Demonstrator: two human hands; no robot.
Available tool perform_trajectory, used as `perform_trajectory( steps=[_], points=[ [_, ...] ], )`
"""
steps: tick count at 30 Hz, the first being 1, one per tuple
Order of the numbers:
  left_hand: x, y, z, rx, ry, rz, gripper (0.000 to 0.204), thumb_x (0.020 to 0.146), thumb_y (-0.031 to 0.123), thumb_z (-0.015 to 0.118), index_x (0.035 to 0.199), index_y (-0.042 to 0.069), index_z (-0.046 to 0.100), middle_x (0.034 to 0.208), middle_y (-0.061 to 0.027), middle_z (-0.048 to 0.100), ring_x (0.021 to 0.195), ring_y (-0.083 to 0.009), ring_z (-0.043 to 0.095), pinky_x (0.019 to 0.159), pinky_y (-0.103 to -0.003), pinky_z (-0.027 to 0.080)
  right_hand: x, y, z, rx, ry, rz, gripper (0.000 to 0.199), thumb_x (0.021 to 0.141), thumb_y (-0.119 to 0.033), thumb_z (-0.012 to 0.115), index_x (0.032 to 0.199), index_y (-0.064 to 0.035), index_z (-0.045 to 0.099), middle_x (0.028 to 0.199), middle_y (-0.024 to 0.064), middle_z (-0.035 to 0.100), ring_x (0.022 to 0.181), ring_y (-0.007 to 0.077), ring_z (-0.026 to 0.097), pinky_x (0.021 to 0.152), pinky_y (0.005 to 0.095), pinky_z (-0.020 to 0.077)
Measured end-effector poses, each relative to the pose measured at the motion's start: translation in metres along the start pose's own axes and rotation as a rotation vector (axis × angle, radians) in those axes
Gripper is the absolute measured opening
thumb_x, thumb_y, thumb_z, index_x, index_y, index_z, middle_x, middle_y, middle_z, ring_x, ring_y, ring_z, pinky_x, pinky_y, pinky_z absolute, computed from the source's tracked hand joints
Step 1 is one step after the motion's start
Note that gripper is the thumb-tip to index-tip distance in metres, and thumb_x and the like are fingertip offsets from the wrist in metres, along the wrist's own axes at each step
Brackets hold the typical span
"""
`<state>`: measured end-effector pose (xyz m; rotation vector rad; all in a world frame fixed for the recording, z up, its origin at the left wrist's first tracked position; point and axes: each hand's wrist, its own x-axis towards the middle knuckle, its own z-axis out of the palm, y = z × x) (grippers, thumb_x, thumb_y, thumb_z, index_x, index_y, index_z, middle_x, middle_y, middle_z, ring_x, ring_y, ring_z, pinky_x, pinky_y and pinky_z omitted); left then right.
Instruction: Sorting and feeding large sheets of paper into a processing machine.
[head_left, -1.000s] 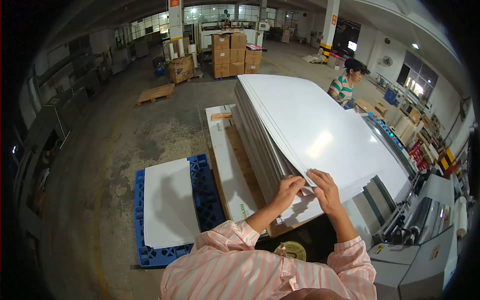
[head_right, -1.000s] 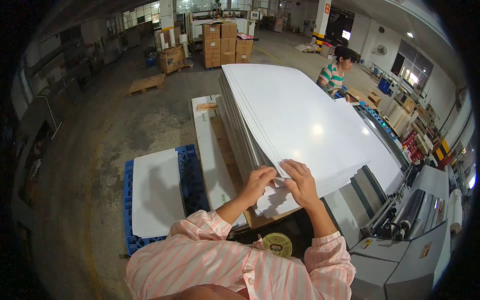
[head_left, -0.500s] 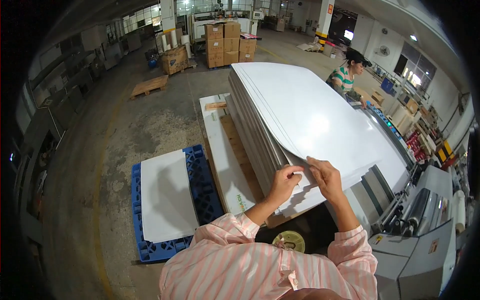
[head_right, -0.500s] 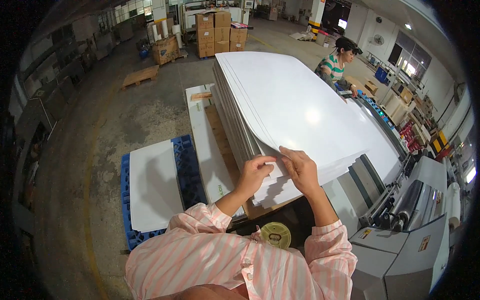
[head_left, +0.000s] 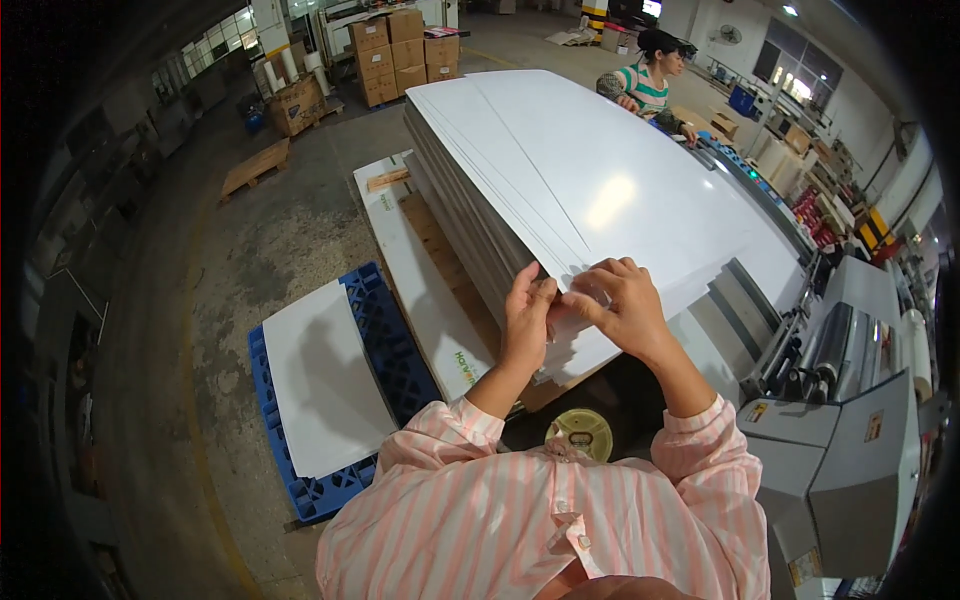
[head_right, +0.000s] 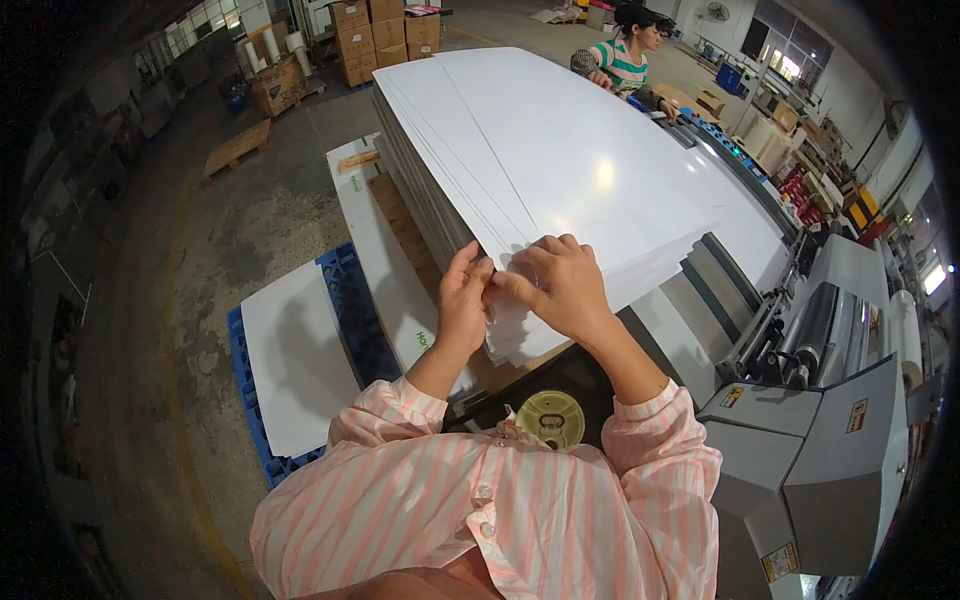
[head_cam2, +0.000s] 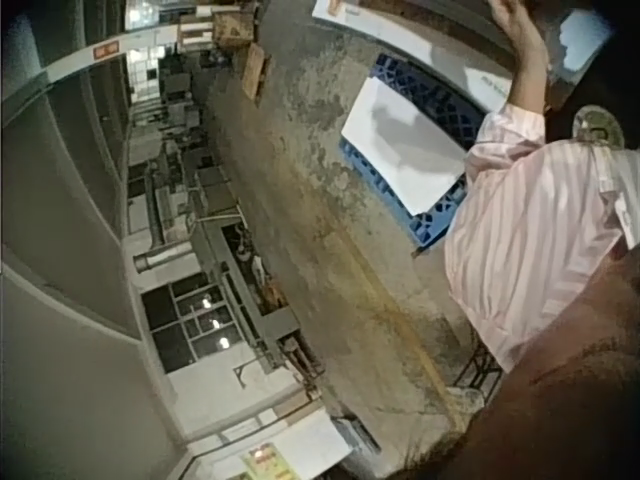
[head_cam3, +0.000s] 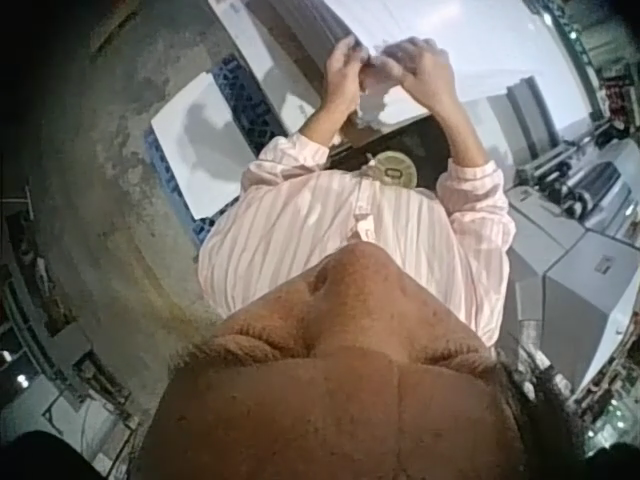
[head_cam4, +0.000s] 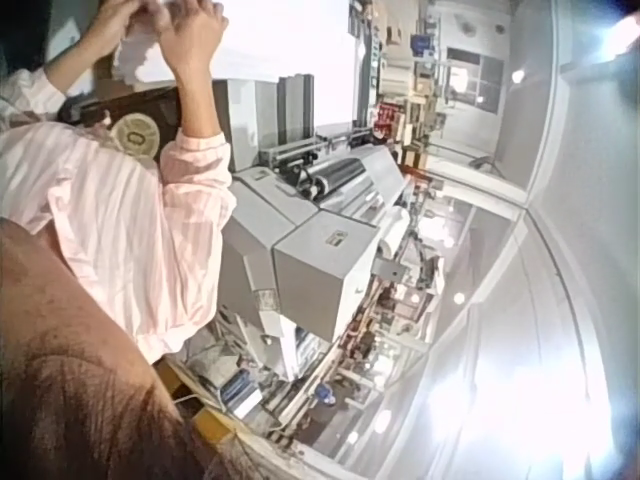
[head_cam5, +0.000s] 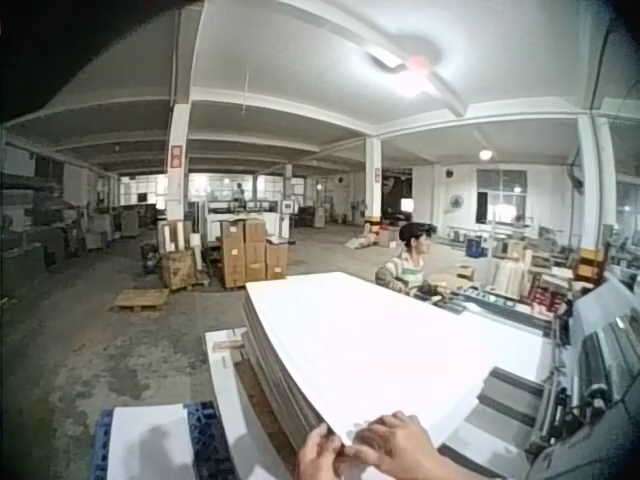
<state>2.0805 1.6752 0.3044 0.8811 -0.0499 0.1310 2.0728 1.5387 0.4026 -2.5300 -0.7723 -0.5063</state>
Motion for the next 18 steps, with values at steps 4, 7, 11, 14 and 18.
perform_trajectory(
  steps=[4, 7, 11, 14, 18],
  points=[
    [-0.004, 0.003, 0.005, 0.062, 0.008, -0.014, 0.052, 0.092, 0.022, 0.053, 0.133, -0.002, 0.032, 0.090, -0.0030, 0.054, 0.078, -0.0110, 0.058, 0.066, -0.023, 0.049, 0.006, 0.002, -0.001, 0.057, -0.088, 0.058, 0.026, 0.076, -0.028, 0.065, 0.084, -0.0038, 0.067, 0.079, 0.0072, 0.061, 0.073, 0.0239, 0.054, 0.065, 0.0335, 0.0418],
    [-0.004, 0.006, 0.015, -0.048, 0.008, 0.033, 0.053, 0.091, 0.022, 0.056, 0.132, -0.004, 0.033, 0.091, -0.0036, 0.055, 0.078, -0.0099, 0.057, 0.059, -0.021, 0.046, 0.007, 0.008, 0.000, 0.308, -0.073, 0.129, 0.022, 0.077, -0.024, 0.063, 0.079, -0.0030, 0.067, 0.072, 0.0083, 0.060, 0.063, 0.0248, 0.054, 0.057, 0.0336, 0.0424],
    [0.000, -0.002, 0.003, 0.008, 0.025, 0.033, 0.050, 0.090, 0.017, 0.057, 0.129, -0.005, 0.035, 0.091, -0.0058, 0.057, 0.078, -0.0089, 0.055, 0.059, -0.020, 0.043, 0.007, 0.017, 0.009, 0.382, -0.067, 0.289, 0.018, 0.078, -0.019, 0.060, 0.074, -0.0022, 0.065, 0.068, 0.0096, 0.059, 0.059, 0.0267, 0.055, 0.053, 0.0352, 0.0428],
    [-0.002, 0.005, 0.007, 0.184, -0.001, 0.044, 0.049, 0.089, 0.011, 0.055, 0.129, -0.005, 0.032, 0.091, -0.0065, 0.058, 0.077, -0.0086, 0.053, 0.061, -0.020, 0.043, 0.003, 0.010, 0.015, -0.071, 0.053, 0.019, 0.013, 0.078, -0.012, 0.061, 0.073, 0.0001, 0.060, 0.073, 0.0083, 0.062, 0.061, 0.0270, 0.059, 0.052, 0.0341, 0.0461],
    [-0.003, 0.004, 0.004, 0.202, -0.012, 0.083, 0.051, 0.085, 0.003, 0.051, 0.129, -0.005, 0.028, 0.094, -0.0083, 0.058, 0.076, -0.0092, 0.052, 0.063, -0.021, 0.043, -0.008, 0.018, 0.019, -0.114, 0.270, -0.397, 0.035, 0.063, -0.001, 0.065, 0.097, -0.0061, 0.061, 0.100, 0.0060, 0.063, 0.075, 0.0253, 0.061, 0.064, 0.0343, 0.0503]
  ],
)
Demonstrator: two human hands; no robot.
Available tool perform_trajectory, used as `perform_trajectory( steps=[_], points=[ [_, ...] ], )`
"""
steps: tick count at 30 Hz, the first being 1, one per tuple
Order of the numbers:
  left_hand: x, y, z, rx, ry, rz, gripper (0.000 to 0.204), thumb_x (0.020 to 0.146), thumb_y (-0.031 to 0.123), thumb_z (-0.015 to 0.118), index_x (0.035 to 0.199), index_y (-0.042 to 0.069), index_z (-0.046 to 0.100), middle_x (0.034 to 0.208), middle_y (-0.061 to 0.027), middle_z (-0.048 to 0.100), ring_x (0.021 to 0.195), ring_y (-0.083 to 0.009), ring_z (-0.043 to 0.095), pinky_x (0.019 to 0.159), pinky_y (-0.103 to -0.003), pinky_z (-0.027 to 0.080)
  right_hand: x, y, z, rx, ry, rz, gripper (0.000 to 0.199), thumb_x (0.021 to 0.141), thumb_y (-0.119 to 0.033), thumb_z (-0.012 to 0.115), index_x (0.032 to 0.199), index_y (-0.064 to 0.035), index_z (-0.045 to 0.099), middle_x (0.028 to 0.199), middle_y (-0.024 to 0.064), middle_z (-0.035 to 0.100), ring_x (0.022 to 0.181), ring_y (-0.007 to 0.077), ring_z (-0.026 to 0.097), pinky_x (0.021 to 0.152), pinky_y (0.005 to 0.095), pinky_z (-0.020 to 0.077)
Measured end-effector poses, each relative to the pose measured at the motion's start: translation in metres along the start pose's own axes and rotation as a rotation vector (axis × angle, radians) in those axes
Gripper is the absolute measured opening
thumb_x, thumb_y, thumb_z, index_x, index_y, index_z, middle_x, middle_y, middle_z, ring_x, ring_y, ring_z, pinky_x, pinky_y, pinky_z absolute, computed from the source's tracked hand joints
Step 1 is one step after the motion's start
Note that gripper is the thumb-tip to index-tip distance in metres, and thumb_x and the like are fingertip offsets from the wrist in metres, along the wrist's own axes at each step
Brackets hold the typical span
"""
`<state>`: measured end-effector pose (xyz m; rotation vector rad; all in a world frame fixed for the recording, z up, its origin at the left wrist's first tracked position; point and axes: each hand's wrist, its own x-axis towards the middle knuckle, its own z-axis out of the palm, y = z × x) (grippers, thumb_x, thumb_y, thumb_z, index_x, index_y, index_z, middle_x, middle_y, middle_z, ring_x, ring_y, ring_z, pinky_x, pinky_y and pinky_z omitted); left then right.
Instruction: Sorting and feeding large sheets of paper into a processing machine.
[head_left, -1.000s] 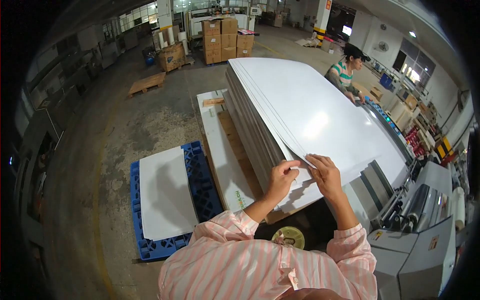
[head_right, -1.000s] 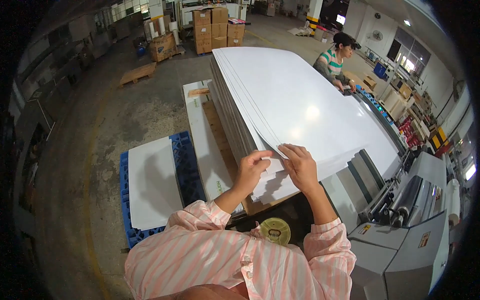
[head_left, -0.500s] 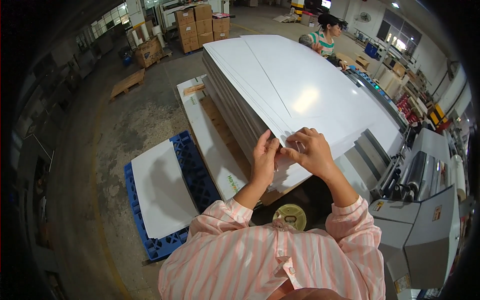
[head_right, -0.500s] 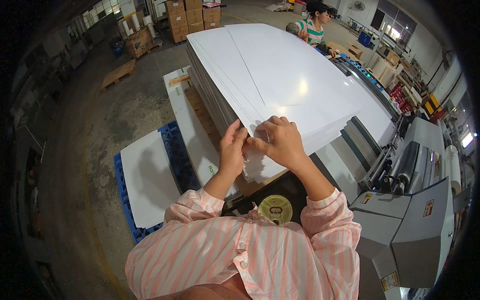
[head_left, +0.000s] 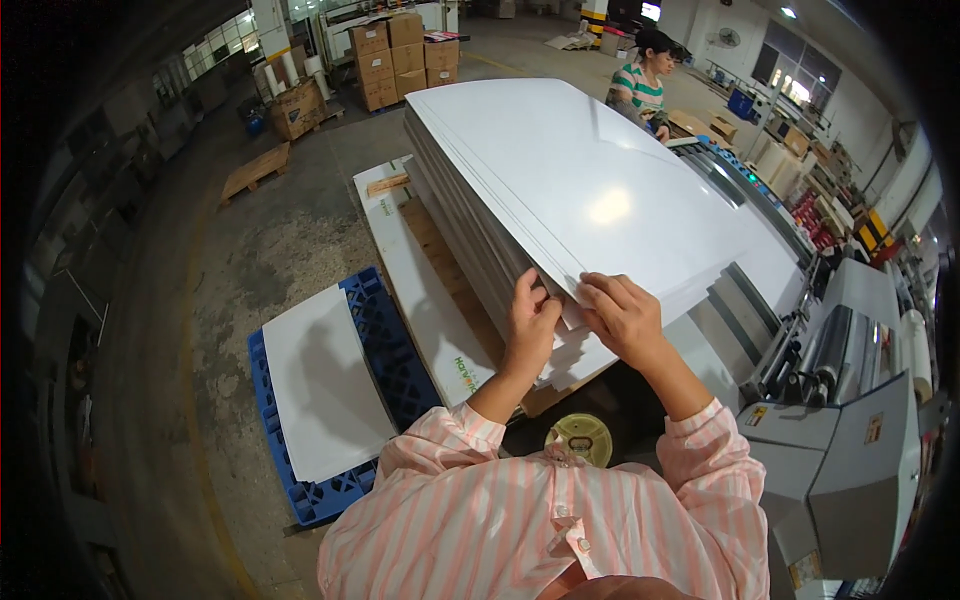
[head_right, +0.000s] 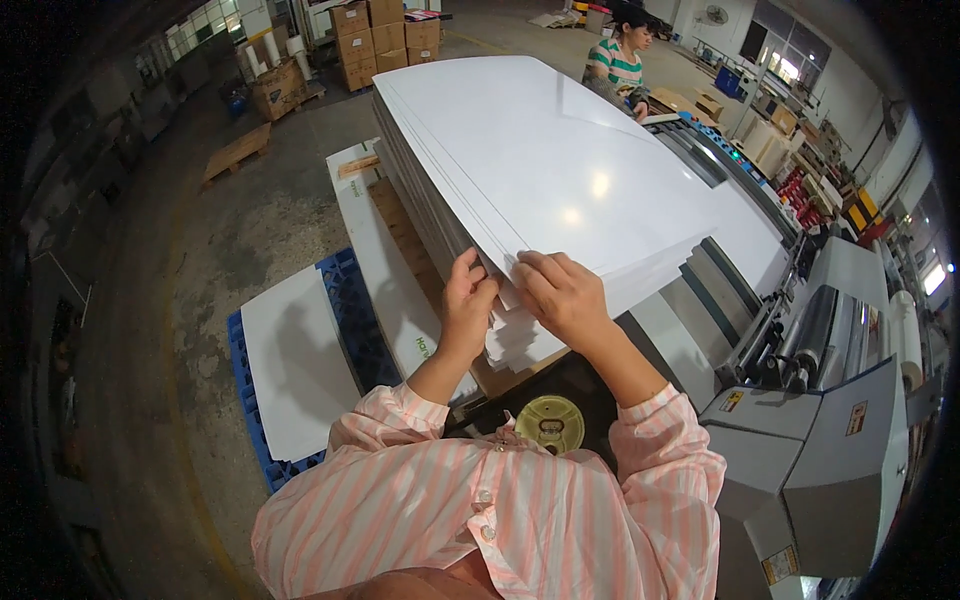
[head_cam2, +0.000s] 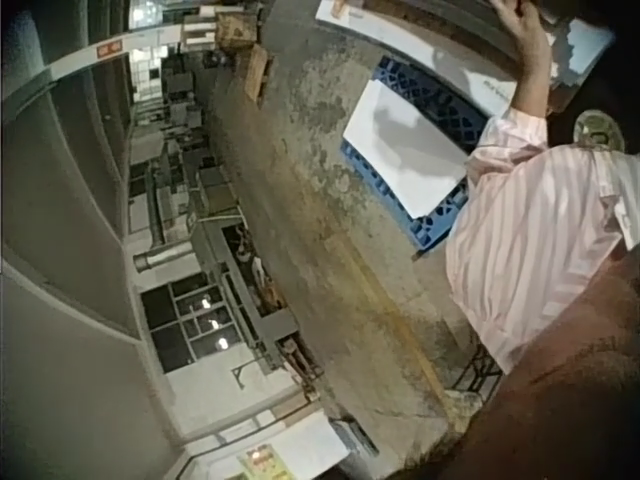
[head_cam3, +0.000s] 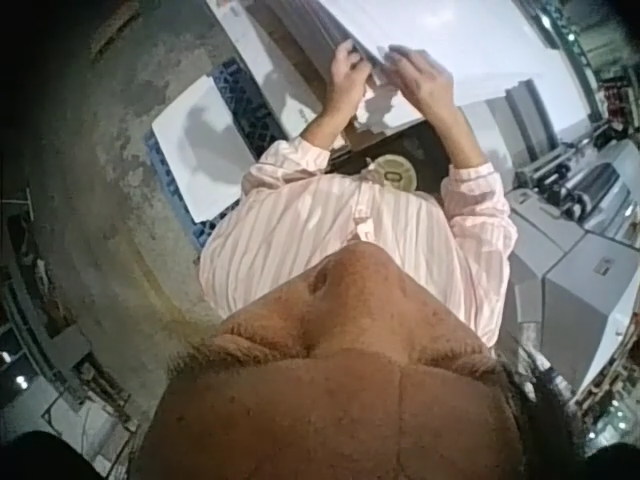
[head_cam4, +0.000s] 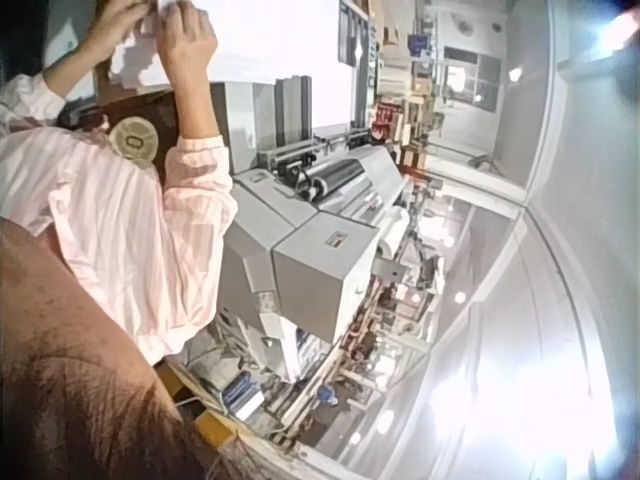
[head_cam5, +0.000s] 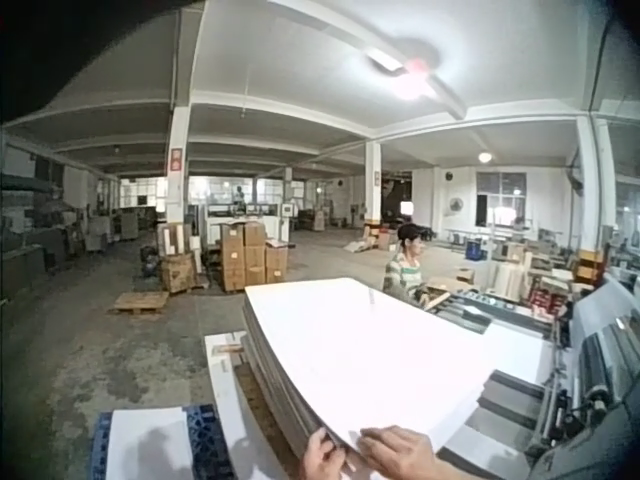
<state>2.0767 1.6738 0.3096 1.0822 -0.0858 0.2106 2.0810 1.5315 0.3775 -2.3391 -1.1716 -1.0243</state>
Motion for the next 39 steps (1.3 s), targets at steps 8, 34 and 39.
perform_trajectory(
  steps=[8, 34, 39],
  points=[
    [-0.001, 0.006, 0.003, 0.022, 0.033, -0.046, 0.056, 0.082, 0.007, 0.055, 0.133, -0.002, 0.031, 0.099, -0.0098, 0.056, 0.081, -0.0115, 0.054, 0.063, -0.024, 0.048, 0.004, 0.036, 0.000, 0.851, 0.138, 0.977, 0.040, 0.091, -0.035, 0.053, 0.098, 0.0033, 0.062, 0.088, 0.0046, 0.060, 0.085, 0.0114, 0.050, 0.078, 0.0278, 0.0409],
    [0.001, -0.004, 0.003, -0.124, 0.090, -0.024, 0.046, 0.093, 0.023, 0.051, 0.131, 0.002, 0.037, 0.080, 0.0010, 0.053, 0.064, -0.0030, 0.048, 0.048, -0.018, 0.037, 0.024, -0.005, -0.012, 0.181, -0.396, 0.450, 0.038, 0.080, -0.037, 0.060, 0.092, -0.0016, 0.066, 0.089, 0.0110, 0.063, 0.080, 0.0273, 0.055, 0.071, 0.0354, 0.0444],
    [0.003, -0.003, 0.004, -0.144, 0.049, 0.009, 0.046, 0.093, 0.022, 0.052, 0.132, 0.003, 0.036, 0.082, -0.0008, 0.055, 0.068, -0.0052, 0.050, 0.054, -0.018, 0.042, 0.026, 0.003, -0.010, 0.364, -0.396, 0.531, 0.029, 0.080, -0.029, 0.060, 0.087, -0.0013, 0.067, 0.083, 0.0115, 0.063, 0.072, 0.0259, 0.056, 0.065, 0.0335, 0.0446]
  ],
)
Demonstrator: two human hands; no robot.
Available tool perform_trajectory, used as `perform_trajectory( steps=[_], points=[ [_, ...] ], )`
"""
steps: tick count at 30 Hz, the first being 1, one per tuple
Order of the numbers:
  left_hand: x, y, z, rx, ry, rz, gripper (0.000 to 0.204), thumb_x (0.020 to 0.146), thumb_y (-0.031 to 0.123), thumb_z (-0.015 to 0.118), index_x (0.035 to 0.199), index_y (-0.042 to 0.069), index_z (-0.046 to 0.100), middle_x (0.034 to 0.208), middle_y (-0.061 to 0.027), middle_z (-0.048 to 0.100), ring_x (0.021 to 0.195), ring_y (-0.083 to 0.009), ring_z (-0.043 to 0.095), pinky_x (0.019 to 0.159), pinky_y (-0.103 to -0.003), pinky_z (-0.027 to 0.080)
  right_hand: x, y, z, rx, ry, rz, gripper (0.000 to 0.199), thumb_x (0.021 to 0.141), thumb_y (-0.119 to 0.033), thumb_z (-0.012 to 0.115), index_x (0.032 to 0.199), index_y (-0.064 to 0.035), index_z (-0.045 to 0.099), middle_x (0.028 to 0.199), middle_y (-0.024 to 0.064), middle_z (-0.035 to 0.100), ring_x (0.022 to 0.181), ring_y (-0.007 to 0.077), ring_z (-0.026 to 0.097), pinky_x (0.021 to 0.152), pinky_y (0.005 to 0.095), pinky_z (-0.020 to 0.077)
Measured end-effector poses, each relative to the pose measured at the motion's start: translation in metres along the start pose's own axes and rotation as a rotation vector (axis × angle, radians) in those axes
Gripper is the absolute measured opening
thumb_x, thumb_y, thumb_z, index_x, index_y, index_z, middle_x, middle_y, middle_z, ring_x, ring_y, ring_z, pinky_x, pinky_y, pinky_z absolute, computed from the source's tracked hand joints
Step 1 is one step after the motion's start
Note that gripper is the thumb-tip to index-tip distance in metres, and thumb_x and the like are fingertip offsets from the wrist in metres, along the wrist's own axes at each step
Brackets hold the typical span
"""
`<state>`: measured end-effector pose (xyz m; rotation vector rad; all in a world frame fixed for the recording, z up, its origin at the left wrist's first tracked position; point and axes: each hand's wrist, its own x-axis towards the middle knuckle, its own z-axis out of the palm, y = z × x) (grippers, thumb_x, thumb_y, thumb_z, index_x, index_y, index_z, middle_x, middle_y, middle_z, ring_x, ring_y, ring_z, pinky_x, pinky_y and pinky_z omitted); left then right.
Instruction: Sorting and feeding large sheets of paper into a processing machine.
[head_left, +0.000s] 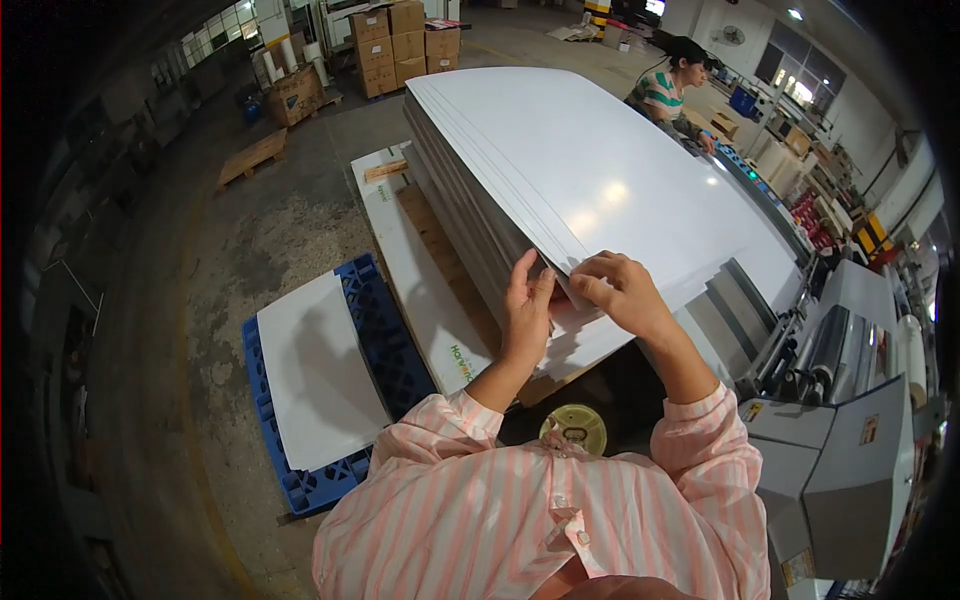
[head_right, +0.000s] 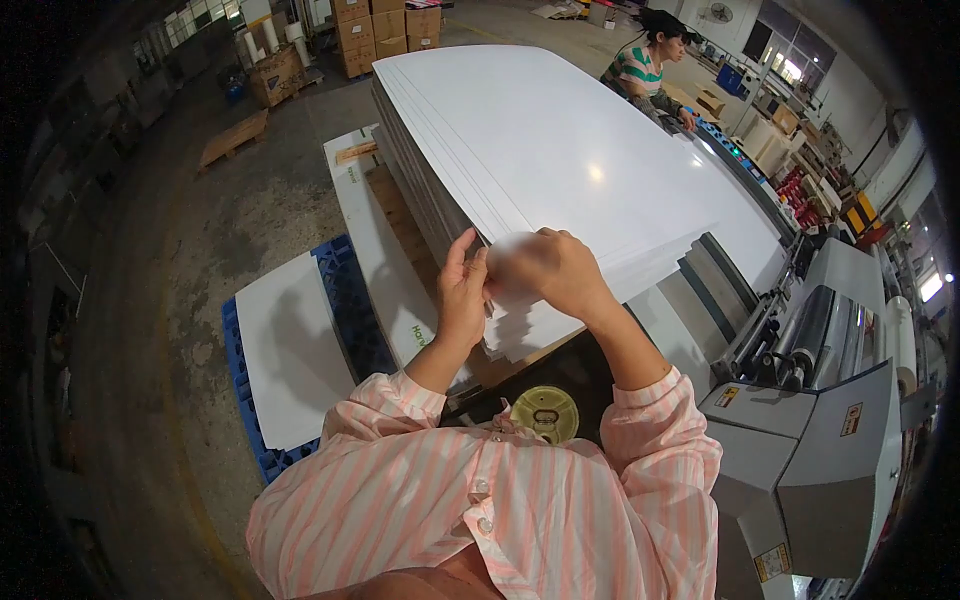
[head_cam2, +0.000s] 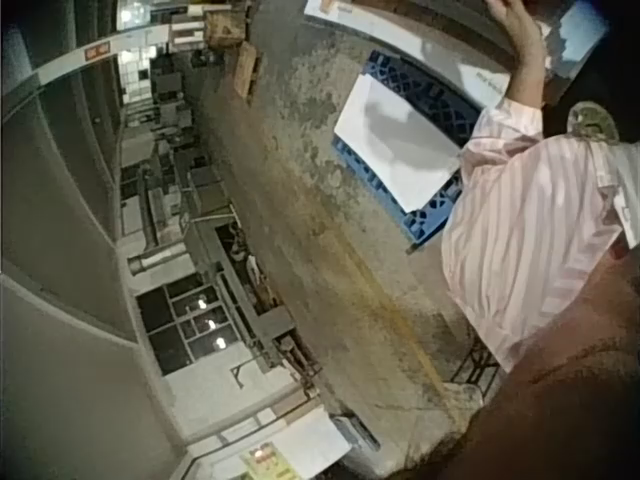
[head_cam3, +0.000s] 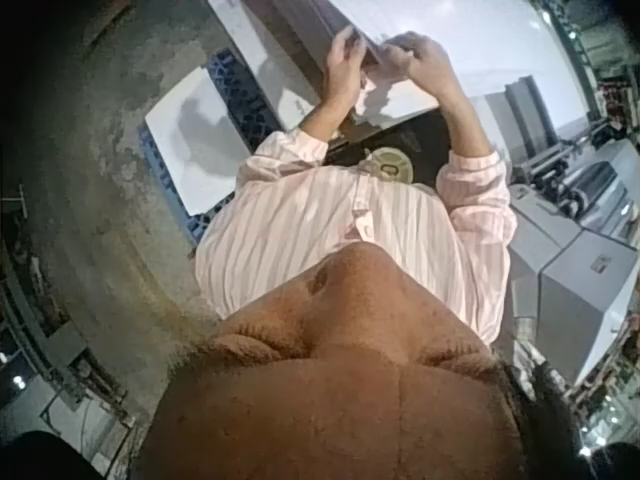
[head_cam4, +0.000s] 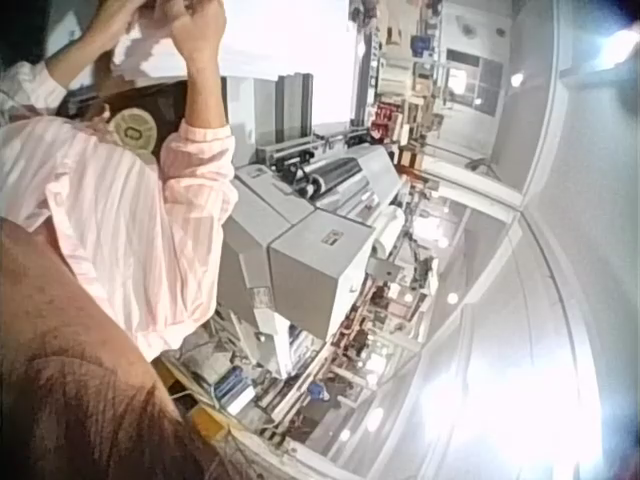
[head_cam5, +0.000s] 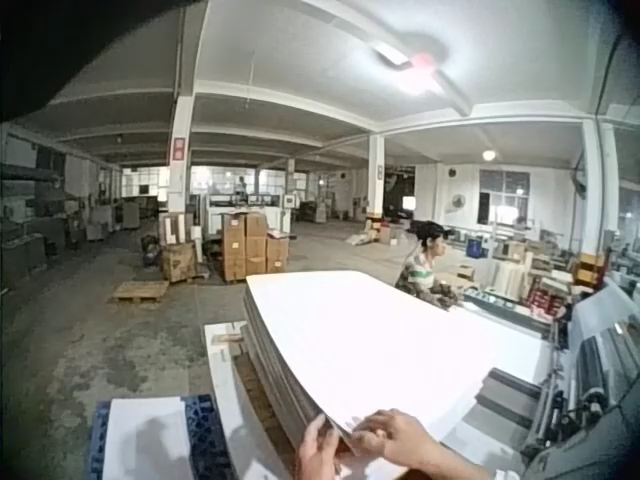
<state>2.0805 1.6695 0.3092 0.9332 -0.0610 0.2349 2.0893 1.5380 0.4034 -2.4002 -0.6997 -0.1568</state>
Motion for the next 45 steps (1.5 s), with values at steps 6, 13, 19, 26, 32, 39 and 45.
perform_trajectory(
  steps=[6, 13, 19, 26, 32, 39, 45],
  points=[
    [-0.007, 0.015, -0.001, 0.247, -0.148, 0.005, 0.057, 0.091, 0.010, 0.050, 0.138, -0.001, 0.018, 0.084, -0.0057, 0.054, 0.070, -0.0097, 0.052, 0.063, -0.026, 0.053, -0.001, -0.002, 0.009, -0.202, 0.158, 0.019, 0.020, 0.081, -0.020, 0.058, 0.075, -0.0020, 0.064, 0.070, 0.0098, 0.060, 0.052, 0.0284, 0.053, 0.049, 0.0368, 0.0418],
    [-0.014, 0.019, -0.004, 0.088, -0.148, -0.078, 0.063, 0.087, -0.001, 0.045, 0.138, -0.003, 0.009, 0.083, -0.0088, 0.053, 0.071, -0.0110, 0.053, 0.060, -0.030, 0.057, -0.020, 0.014, 0.011, -0.426, 0.376, -0.489, 0.033, 0.070, -0.015, 0.066, 0.102, -0.0060, 0.061, 0.109, 0.0071, 0.060, 0.096, 0.0273, 0.057, 0.077, 0.0337, 0.0486],
    [-0.017, 0.023, -0.002, 0.040, -0.132, -0.169, 0.055, 0.088, 0.003, 0.047, 0.135, -0.006, 0.021, 0.085, -0.0090, 0.054, 0.079, -0.0175, 0.060, 0.067, -0.035, 0.056, -0.004, 0.037, 0.006, 0.080, 0.348, -0.068, 0.034, 0.083, -0.029, 0.060, 0.105, -0.0024, 0.061, 0.100, 0.0060, 0.062, 0.089, 0.0205, 0.057, 0.076, 0.0316, 0.0454],
    [-0.018, 0.020, -0.002, -0.025, -0.130, -0.095, 0.031, 0.085, 0.000, 0.047, 0.116, -0.005, 0.046, 0.086, -0.0073, 0.055, 0.075, -0.0140, 0.058, 0.072, -0.035, 0.056, 0.005, 0.028, -0.008, 0.632, 0.541, 0.080, 0.031, 0.090, -0.027, 0.055, 0.099, 0.0015, 0.062, 0.088, 0.0078, 0.063, 0.081, 0.0155, 0.057, 0.071, 0.0287, 0.0464],
    [-0.015, 0.021, -0.010, 0.000, -0.118, -0.164, 0.028, 0.085, 0.000, 0.049, 0.113, -0.005, 0.047, 0.086, -0.0070, 0.056, 0.071, -0.0111, 0.056, 0.065, -0.031, 0.057, -0.014, 0.024, 0.013, -0.004, 0.164, -0.215, 0.027, 0.086, -0.020, 0.057, 0.110, -0.0100, 0.062, 0.104, 0.0107, 0.062, 0.095, 0.0268, 0.057, 0.080, 0.0339, 0.0465],
    [-0.014, 0.033, -0.014, 0.106, -0.187, -0.136, 0.028, 0.090, 0.012, 0.053, 0.113, -0.004, 0.051, 0.091, -0.0067, 0.059, 0.070, -0.0095, 0.057, 0.055, -0.022, 0.051, -0.022, 0.028, 0.016, -0.278, 0.183, -0.437, 0.047, 0.086, -0.039, 0.053, 0.121, -0.0078, 0.053, 0.118, 0.0120, 0.055, 0.111, 0.0310, 0.049, 0.092, 0.0413, 0.0383],
    [-0.011, 0.053, -0.022, 1.068, -0.429, 0.518, 0.033, 0.074, 0.012, 0.067, 0.105, 0.003, 0.062, 0.103, -0.0114, 0.060, 0.099, -0.0297, 0.052, 0.081, -0.039, 0.045, 0.002, 0.045, 0.000, 0.764, 0.336, 0.270, 0.040, 0.090, -0.038, 0.053, 0.102, -0.0009, 0.062, 0.094, 0.0039, 0.062, 0.085, 0.0126, 0.054, 0.076, 0.0277, 0.0425]
  ],
)
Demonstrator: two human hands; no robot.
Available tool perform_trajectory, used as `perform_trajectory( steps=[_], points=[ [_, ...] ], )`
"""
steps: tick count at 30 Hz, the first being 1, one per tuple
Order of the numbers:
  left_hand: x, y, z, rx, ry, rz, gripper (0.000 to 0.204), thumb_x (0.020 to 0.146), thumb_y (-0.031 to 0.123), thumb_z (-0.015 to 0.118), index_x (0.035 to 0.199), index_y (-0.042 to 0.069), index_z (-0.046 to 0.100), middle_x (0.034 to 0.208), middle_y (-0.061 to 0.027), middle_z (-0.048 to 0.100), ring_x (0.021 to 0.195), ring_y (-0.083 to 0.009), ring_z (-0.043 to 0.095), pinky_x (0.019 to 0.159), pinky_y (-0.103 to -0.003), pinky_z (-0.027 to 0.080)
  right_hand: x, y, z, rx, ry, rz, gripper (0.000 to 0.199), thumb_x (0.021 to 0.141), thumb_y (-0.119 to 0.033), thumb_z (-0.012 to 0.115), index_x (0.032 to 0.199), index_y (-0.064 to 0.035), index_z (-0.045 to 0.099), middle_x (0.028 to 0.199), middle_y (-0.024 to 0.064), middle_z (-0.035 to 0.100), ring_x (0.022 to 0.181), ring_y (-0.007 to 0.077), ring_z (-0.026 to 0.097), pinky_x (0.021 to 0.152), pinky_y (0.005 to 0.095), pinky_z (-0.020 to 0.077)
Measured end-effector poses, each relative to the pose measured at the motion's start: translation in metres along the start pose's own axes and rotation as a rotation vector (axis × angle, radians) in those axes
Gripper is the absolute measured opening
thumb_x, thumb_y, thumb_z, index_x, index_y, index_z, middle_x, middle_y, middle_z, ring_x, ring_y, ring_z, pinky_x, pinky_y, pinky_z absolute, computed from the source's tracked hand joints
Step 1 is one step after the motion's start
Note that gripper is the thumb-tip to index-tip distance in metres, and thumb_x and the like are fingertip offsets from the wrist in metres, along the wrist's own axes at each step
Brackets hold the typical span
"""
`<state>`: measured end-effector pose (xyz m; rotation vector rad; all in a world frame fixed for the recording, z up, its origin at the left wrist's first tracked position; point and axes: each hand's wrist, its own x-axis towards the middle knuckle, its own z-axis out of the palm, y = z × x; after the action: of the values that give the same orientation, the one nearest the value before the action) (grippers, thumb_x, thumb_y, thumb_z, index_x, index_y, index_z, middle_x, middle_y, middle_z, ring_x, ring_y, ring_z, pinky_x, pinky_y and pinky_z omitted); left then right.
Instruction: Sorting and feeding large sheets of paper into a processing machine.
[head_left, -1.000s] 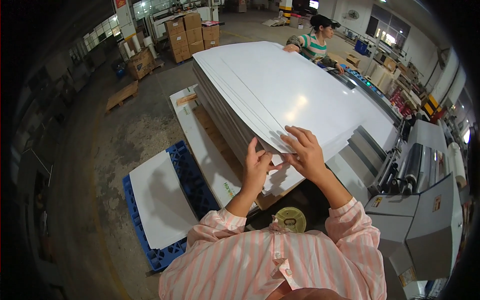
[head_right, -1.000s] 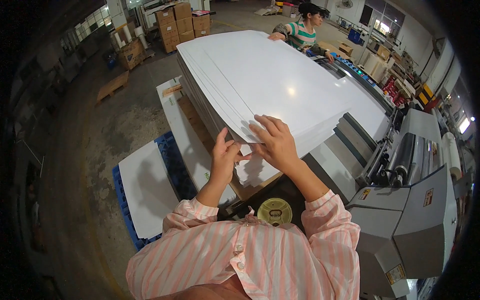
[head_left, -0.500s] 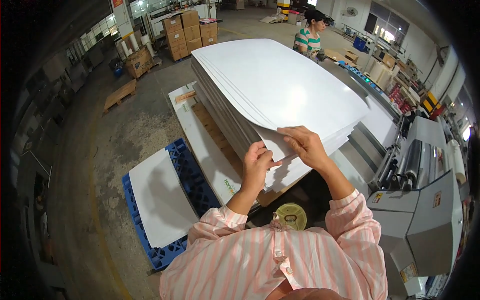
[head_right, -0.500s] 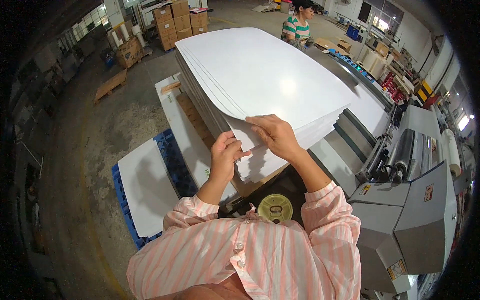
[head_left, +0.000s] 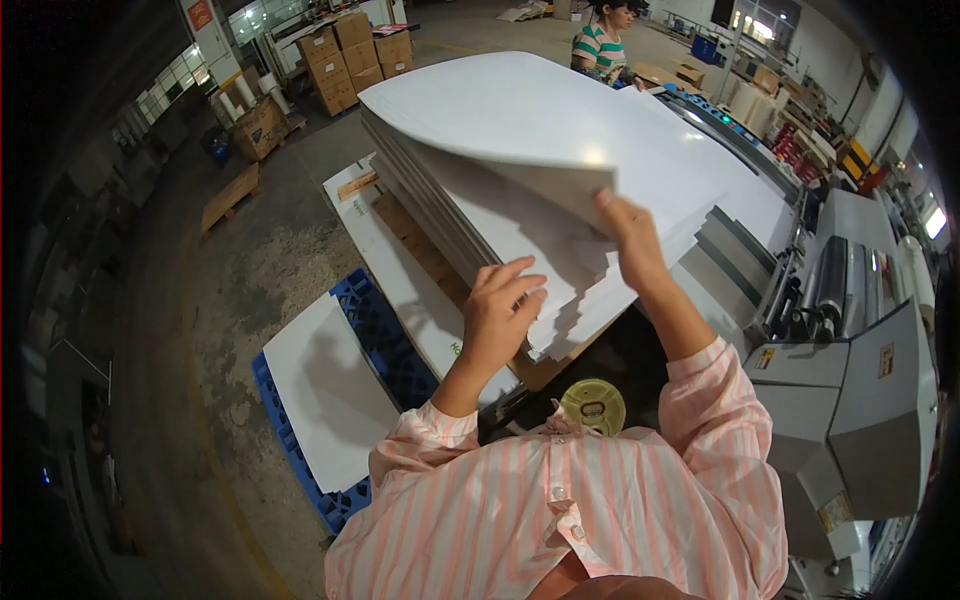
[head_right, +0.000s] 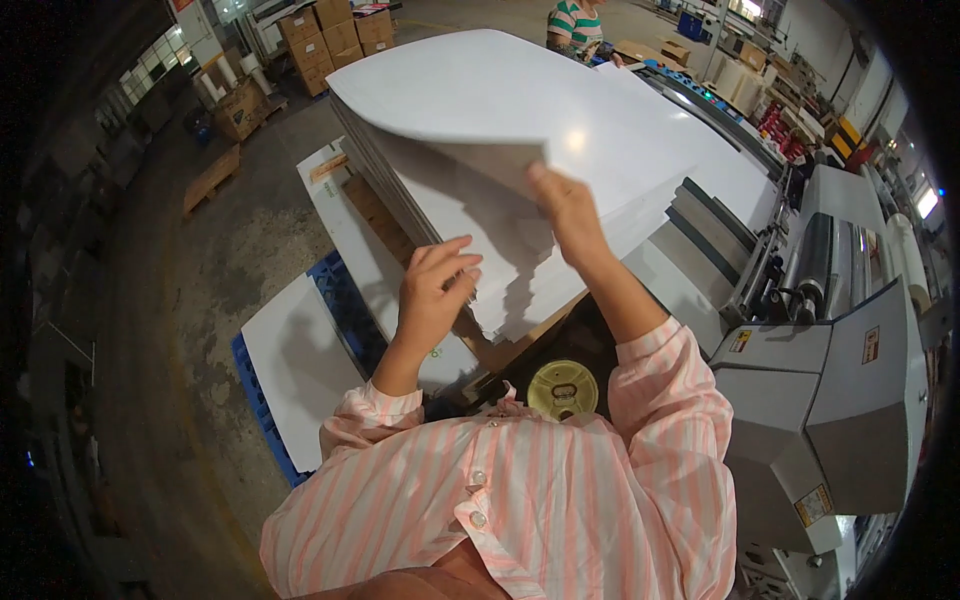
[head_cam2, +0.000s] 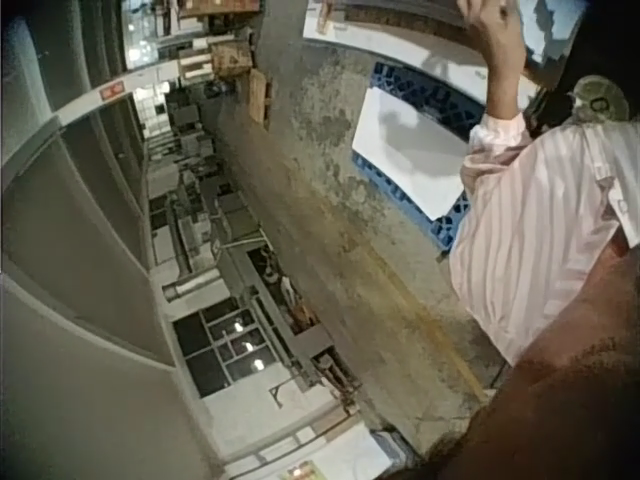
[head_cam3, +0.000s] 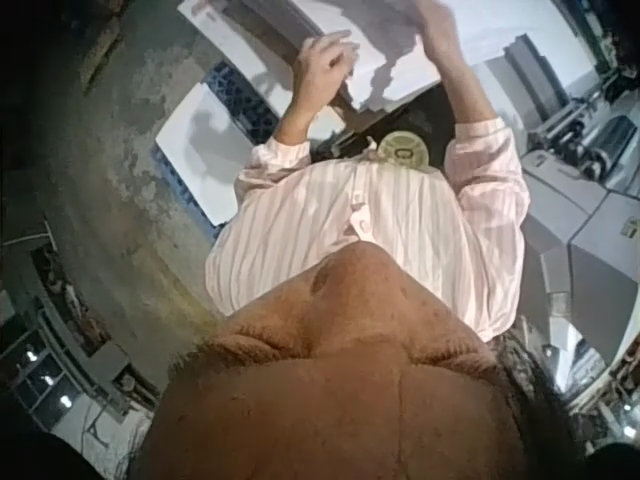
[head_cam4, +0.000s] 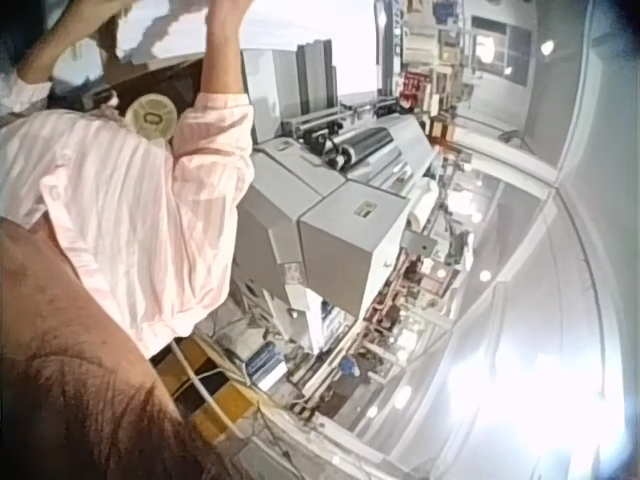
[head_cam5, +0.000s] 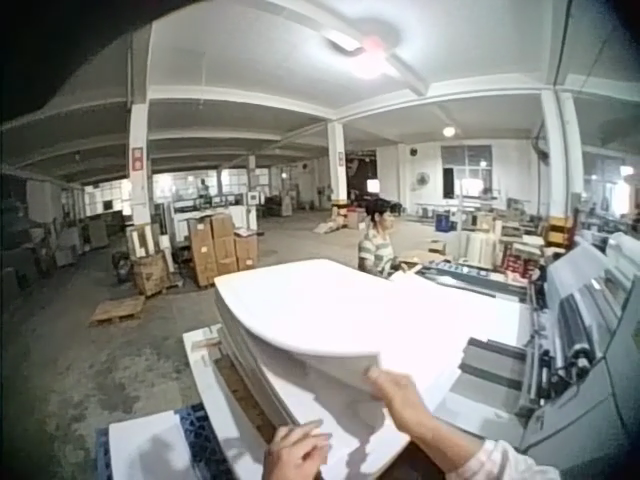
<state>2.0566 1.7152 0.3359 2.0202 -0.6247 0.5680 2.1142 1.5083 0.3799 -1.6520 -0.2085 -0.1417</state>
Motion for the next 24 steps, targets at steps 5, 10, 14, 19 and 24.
perform_trajectory(
  steps=[5, 10, 14, 19, 24],
  points=[
    [-0.010, -0.001, 0.001, 0.250, -0.159, 0.093, 0.035, 0.072, 0.014, 0.067, 0.105, 0.002, 0.060, 0.119, -0.0129, 0.051, 0.112, -0.0327, 0.042, 0.093, -0.042, 0.037, -0.011, -0.017, 0.008, -0.312, 0.088, -0.246, 0.030, 0.091, -0.026, 0.053, 0.103, 0.0004, 0.062, 0.091, 0.0075, 0.063, 0.084, 0.0132, 0.056, 0.073, 0.0285, 0.0454],
    [-0.004, 0.006, -0.004, 0.296, -0.156, 0.095, 0.034, 0.072, 0.015, 0.067, 0.104, 0.003, 0.060, 0.115, -0.0127, 0.052, 0.109, -0.0307, 0.043, 0.093, -0.042, 0.036, -0.024, 0.005, 0.014, -0.616, -0.229, -0.518, 0.026, 0.088, -0.022, 0.055, 0.107, -0.0060, 0.062, 0.103, 0.0108, 0.063, 0.093, 0.0283, 0.058, 0.078, 0.0353, 0.0472],
    [-0.003, 0.004, -0.009, 0.346, -0.163, 0.128, 0.031, 0.072, 0.020, 0.069, 0.099, 0.004, 0.063, 0.109, -0.0114, 0.053, 0.108, -0.0297, 0.043, 0.090, -0.041, 0.037, -0.025, 0.005, 0.013, -0.791, -0.169, -0.728, 0.026, 0.085, -0.021, 0.057, 0.109, -0.0089, 0.061, 0.105, 0.0074, 0.062, 0.093, 0.0264, 0.056, 0.077, 0.0350, 0.0470],
    [0.000, 0.015, -0.016, 0.365, -0.137, 0.041, 0.031, 0.072, 0.024, 0.072, 0.095, 0.004, 0.066, 0.098, -0.0105, 0.055, 0.096, -0.0274, 0.050, 0.078, -0.037, 0.044, -0.025, -0.003, 0.012, -0.844, -0.135, -0.717, 0.027, 0.083, -0.018, 0.059, 0.109, -0.0103, 0.060, 0.105, 0.0052, 0.062, 0.091, 0.0245, 0.056, 0.076, 0.0348, 0.0473],
    [0.004, 0.014, -0.008, 0.325, -0.034, 0.007, 0.029, 0.073, 0.021, 0.072, 0.095, 0.003, 0.065, 0.092, -0.0129, 0.056, 0.075, -0.0254, 0.058, 0.063, -0.032, 0.048, -0.024, -0.023, 0.014, -0.922, -0.015, -0.938, 0.037, 0.072, -0.002, 0.062, 0.108, -0.0102, 0.062, 0.107, 0.0081, 0.061, 0.083, 0.0226, 0.059, 0.068, 0.0306, 0.0497]
  ],
)
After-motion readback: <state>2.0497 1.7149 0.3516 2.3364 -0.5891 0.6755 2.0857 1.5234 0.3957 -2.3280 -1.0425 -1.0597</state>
